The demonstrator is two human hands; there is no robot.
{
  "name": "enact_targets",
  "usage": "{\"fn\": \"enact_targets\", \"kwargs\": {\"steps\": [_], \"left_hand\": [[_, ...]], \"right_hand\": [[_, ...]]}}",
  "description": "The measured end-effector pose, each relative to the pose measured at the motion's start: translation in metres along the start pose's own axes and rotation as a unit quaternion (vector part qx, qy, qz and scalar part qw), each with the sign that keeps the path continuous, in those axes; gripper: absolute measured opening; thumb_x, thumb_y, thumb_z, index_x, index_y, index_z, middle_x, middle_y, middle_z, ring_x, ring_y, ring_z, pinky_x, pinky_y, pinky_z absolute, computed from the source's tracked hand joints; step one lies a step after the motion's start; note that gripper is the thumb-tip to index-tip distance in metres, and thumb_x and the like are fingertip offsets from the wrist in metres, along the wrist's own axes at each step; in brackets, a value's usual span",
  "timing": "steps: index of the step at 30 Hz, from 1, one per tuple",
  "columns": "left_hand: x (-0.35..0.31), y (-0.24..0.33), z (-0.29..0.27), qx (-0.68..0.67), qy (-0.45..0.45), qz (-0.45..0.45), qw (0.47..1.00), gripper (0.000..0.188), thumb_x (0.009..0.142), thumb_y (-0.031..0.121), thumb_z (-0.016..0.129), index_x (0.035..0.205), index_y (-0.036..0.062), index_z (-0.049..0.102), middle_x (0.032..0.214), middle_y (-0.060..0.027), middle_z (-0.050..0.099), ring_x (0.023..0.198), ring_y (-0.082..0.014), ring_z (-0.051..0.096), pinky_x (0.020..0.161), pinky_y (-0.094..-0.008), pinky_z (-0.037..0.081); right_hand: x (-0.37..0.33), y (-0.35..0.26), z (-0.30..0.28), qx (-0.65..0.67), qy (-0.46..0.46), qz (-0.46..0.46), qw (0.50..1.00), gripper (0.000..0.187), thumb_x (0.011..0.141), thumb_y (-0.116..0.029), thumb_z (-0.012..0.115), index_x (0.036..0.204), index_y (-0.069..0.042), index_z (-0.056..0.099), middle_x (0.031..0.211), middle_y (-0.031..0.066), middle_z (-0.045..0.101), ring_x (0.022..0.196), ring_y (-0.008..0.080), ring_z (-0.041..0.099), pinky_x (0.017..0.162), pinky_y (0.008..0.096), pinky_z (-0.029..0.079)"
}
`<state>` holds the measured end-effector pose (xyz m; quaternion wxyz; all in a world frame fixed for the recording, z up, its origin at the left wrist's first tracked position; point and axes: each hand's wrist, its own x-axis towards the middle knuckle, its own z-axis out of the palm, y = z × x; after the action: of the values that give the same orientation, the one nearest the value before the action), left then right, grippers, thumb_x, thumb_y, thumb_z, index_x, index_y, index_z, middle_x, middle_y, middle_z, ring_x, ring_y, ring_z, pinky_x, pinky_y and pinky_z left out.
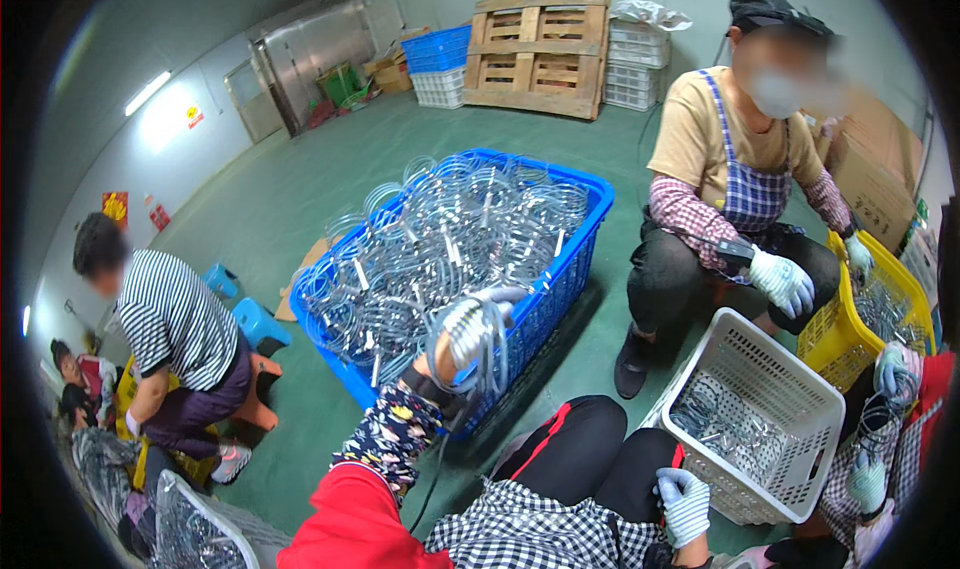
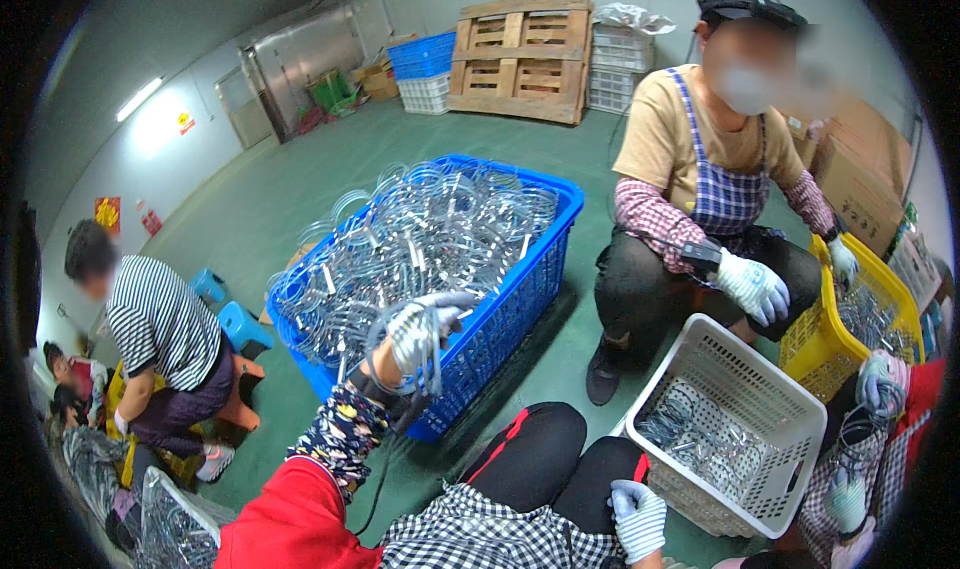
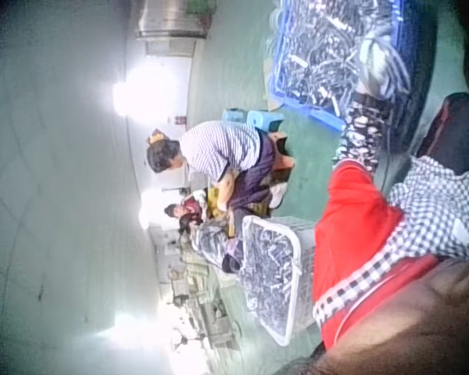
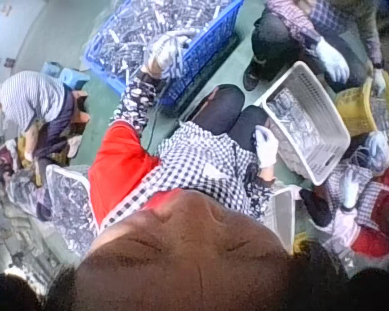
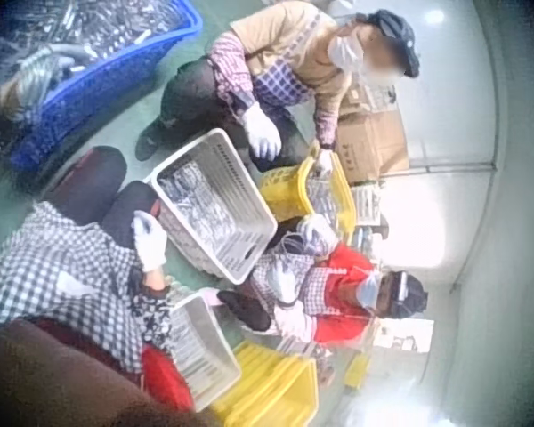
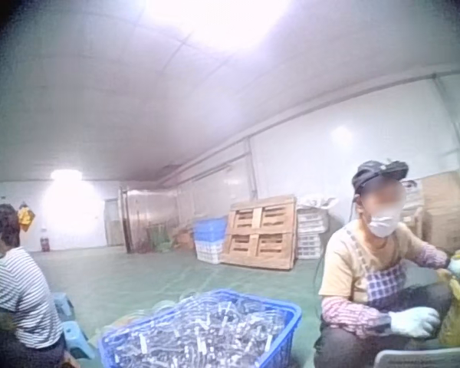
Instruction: Assembling metal wire coils into mounting brackets and placing them into baskets.
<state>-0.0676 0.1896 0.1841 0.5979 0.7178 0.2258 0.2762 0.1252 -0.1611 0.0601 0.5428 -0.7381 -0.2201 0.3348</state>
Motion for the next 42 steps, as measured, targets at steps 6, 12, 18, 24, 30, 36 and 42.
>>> {"fn": "enact_targets", "kwargs": {"steps": [6,12,18,24,30,36,42], "left_hand": [[0.096,-0.014,-0.043,-0.004,0.043,0.068,0.997,0.040,0.087,0.025,0.055,0.120,0.0019,0.054,0.075,0.0036,0.055,0.060,-0.0061,0.047,0.054,-0.0196,0.040],[0.198,-0.022,-0.076,0.192,0.090,0.070,0.975,0.043,0.088,0.029,0.055,0.122,0.0020,0.051,0.081,0.0009,0.055,0.071,-0.0091,0.050,0.062,-0.0239,0.042],[0.278,-0.055,-0.085,0.330,0.087,0.092,0.936,0.045,0.089,0.030,0.055,0.123,0.0020,0.049,0.084,-0.0005,0.055,0.075,-0.0106,0.051,0.065,-0.0258,0.043],[0.315,-0.093,-0.107,0.375,0.068,0.101,0.919,0.045,0.089,0.030,0.054,0.124,0.0021,0.048,0.086,-0.0011,0.055,0.077,-0.0112,0.051,0.066,-0.0265,0.043],[0.304,-0.086,-0.080,0.354,0.085,0.123,0.923,0.046,0.089,0.030,0.053,0.125,0.0022,0.047,0.088,-0.0018,0.054,0.078,-0.0119,0.051,0.067,-0.0272,0.043],[0.184,-0.032,-0.035,0.229,0.200,0.193,0.933,0.046,0.090,0.031,0.052,0.125,0.0023,0.046,0.090,-0.0025,0.054,0.080,-0.0126,0.051,0.068,-0.0279,0.043],[0.061,-0.013,0.060,0.060,0.197,0.125,0.971,0.046,0.090,0.031,0.051,0.126,0.0024,0.045,0.093,-0.0031,0.054,0.081,-0.0133,0.051,0.069,-0.0286,0.043]], "right_hand": [[-0.008,0.028,-0.010,-0.036,0.018,-0.021,0.999,0.014,0.084,-0.009,0.057,0.090,0.001,0.064,0.067,0.0059,0.062,0.053,0.0078,0.053,0.049,0.0220,0.043],[-0.025,0.026,-0.004,-0.130,0.017,-0.083,0.988,0.017,0.084,-0.009,0.060,0.098,0.000,0.065,0.078,0.0077,0.066,0.069,0.0110,0.061,0.064,0.0246,0.048],[-0.026,0.032,0.005,-0.259,0.057,-0.091,0.960,0.016,0.083,-0.016,0.059,0.092,-0.005,0.066,0.082,0.0131,0.067,0.072,0.0253,0.065,0.066,0.0341,0.051],[-0.025,0.024,-0.004,-0.221,0.029,0.039,0.974,0.020,0.083,-0.023,0.059,0.096,-0.009,0.065,0.095,0.0113,0.066,0.089,0.0280,0.062,0.078,0.0359,0.049],[-0.040,0.043,-0.012,-0.186,0.064,0.001,0.980,0.020,0.083,-0.023,0.057,0.094,-0.009,0.065,0.093,0.0133,0.065,0.091,0.0307,0.061,0.082,0.0388,0.047],[-0.078,0.031,-0.037,-0.161,0.106,-0.022,0.981,0.019,0.081,-0.022,0.058,0.093,-0.010,0.066,0.091,0.0136,0.066,0.090,0.0302,0.061,0.082,0.0398,0.047],[-0.207,0.105,-0.169,-0.020,0.478,0.058,0.876,0.023,0.084,-0.014,0.060,0.101,0.002,0.061,0.078,0.0057,0.062,0.065,0.0107,0.057,0.056,0.0235,0.047]]}}
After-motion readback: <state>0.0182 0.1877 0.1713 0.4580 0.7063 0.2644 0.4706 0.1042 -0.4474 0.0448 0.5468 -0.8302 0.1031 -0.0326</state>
